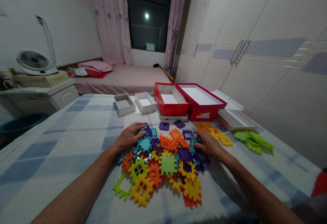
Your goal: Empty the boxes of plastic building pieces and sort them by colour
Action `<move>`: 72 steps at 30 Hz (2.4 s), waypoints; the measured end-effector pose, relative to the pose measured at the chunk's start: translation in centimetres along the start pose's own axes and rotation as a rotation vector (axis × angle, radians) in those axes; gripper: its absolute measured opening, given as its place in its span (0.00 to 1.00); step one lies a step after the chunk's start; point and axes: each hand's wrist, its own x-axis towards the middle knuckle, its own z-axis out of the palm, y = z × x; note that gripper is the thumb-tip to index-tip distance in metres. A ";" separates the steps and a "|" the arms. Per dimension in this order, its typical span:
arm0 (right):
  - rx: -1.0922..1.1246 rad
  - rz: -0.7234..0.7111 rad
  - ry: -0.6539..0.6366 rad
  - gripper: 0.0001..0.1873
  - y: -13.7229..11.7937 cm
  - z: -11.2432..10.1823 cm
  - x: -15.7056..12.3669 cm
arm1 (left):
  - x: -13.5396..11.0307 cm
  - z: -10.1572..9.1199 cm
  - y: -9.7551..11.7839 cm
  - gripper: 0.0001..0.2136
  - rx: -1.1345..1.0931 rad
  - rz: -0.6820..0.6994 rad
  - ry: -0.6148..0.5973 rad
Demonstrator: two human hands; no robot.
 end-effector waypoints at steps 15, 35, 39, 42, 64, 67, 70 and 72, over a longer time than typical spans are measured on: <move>0.565 0.016 -0.011 0.18 0.9 -1.9 -2.5 | 0.0 0.1 -0.2 0.24 0.004 -0.010 -0.014; 0.467 -0.082 -0.166 0.13 -2.6 0.7 -1.7 | 0.1 0.1 -0.4 0.23 0.011 -0.003 -0.015; 0.577 -0.080 -0.030 0.13 -3.0 0.1 -1.6 | 0.0 0.1 -0.4 0.25 0.013 -0.014 -0.018; 0.636 0.017 0.152 0.15 -3.1 -0.3 -1.4 | 0.1 0.1 -0.3 0.25 0.020 -0.021 -0.023; -0.160 0.338 0.620 0.23 14.5 -1.1 -10.0 | 0.1 0.0 -0.4 0.26 0.018 -0.029 -0.013; -0.027 0.205 0.579 0.20 9.8 -1.2 -9.0 | 0.1 -0.1 -0.2 0.26 0.018 -0.026 -0.022; 0.223 0.030 0.270 0.14 3.6 -1.1 -7.9 | 0.1 -0.1 -0.2 0.25 0.021 -0.018 -0.022; 0.309 -0.092 0.132 0.10 0.0 -0.7 -7.1 | 0.1 0.0 -0.2 0.25 0.016 -0.017 -0.018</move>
